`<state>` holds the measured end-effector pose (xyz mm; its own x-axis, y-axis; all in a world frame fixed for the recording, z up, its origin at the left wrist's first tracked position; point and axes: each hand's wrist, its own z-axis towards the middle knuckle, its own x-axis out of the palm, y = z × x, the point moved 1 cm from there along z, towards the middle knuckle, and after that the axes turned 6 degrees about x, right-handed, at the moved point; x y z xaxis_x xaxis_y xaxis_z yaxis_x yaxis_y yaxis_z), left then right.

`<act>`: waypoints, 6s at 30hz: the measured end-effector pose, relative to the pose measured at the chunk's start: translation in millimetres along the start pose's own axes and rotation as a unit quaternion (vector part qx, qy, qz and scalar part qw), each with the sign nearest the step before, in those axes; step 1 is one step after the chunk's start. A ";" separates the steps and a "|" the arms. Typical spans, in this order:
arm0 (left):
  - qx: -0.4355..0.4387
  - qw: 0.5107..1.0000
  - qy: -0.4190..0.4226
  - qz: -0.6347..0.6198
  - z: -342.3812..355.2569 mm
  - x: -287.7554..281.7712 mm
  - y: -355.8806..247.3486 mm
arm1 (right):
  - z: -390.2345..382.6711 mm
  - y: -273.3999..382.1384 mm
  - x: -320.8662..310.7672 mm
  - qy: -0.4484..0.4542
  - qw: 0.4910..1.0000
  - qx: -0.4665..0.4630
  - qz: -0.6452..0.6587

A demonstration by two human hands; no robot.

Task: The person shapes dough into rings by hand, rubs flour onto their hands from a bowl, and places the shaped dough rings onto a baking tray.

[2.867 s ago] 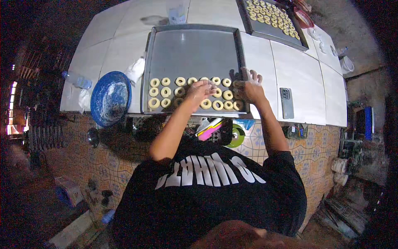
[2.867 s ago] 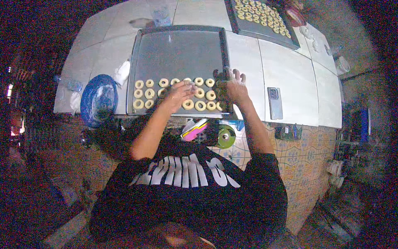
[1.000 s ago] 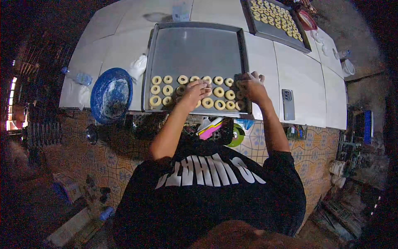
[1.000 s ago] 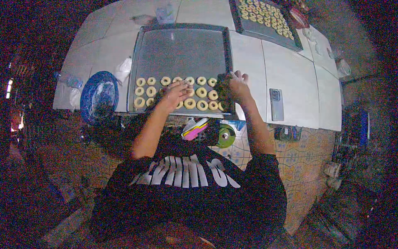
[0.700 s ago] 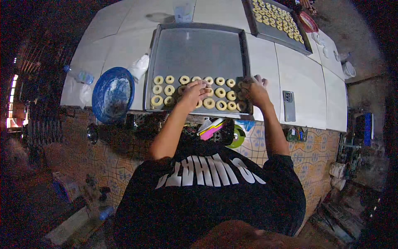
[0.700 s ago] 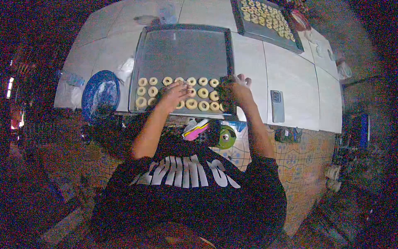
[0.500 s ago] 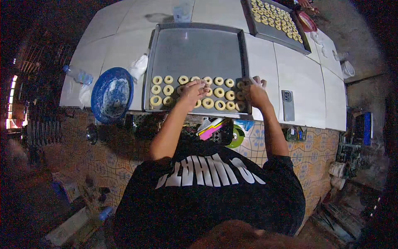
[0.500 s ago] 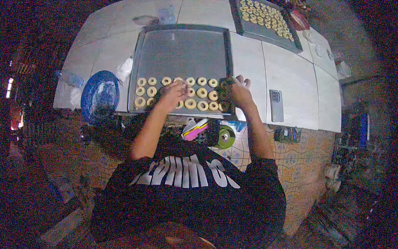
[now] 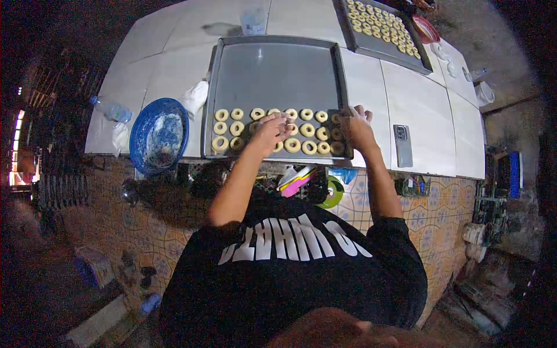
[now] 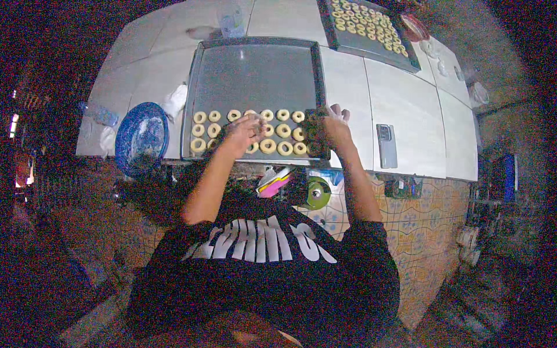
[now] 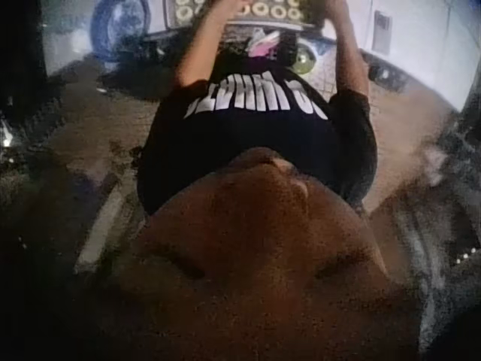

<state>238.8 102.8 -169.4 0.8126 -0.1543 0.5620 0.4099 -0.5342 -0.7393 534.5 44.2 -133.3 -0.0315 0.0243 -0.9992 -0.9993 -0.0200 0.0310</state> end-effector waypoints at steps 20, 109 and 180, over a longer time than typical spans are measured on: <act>0.206 0.950 -0.140 0.186 -114.2 -169.4 -163.3 | -33.6 127.6 -22.0 -0.057 0.918 0.113 0.375; 0.603 0.739 0.237 0.188 -193.8 -22.0 -206.2 | 23.6 412.2 -169.2 -0.196 0.655 -0.184 0.707; 0.555 0.782 0.112 0.263 -172.5 -19.5 -229.9 | 0.7 421.8 -156.2 -0.179 0.716 -0.107 0.667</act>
<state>57.3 85.3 53.6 0.9476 -0.3180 0.0312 0.2515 0.6819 -0.6869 118.0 32.7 35.9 -0.9954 0.0953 -0.0131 -0.0517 -0.4152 0.9083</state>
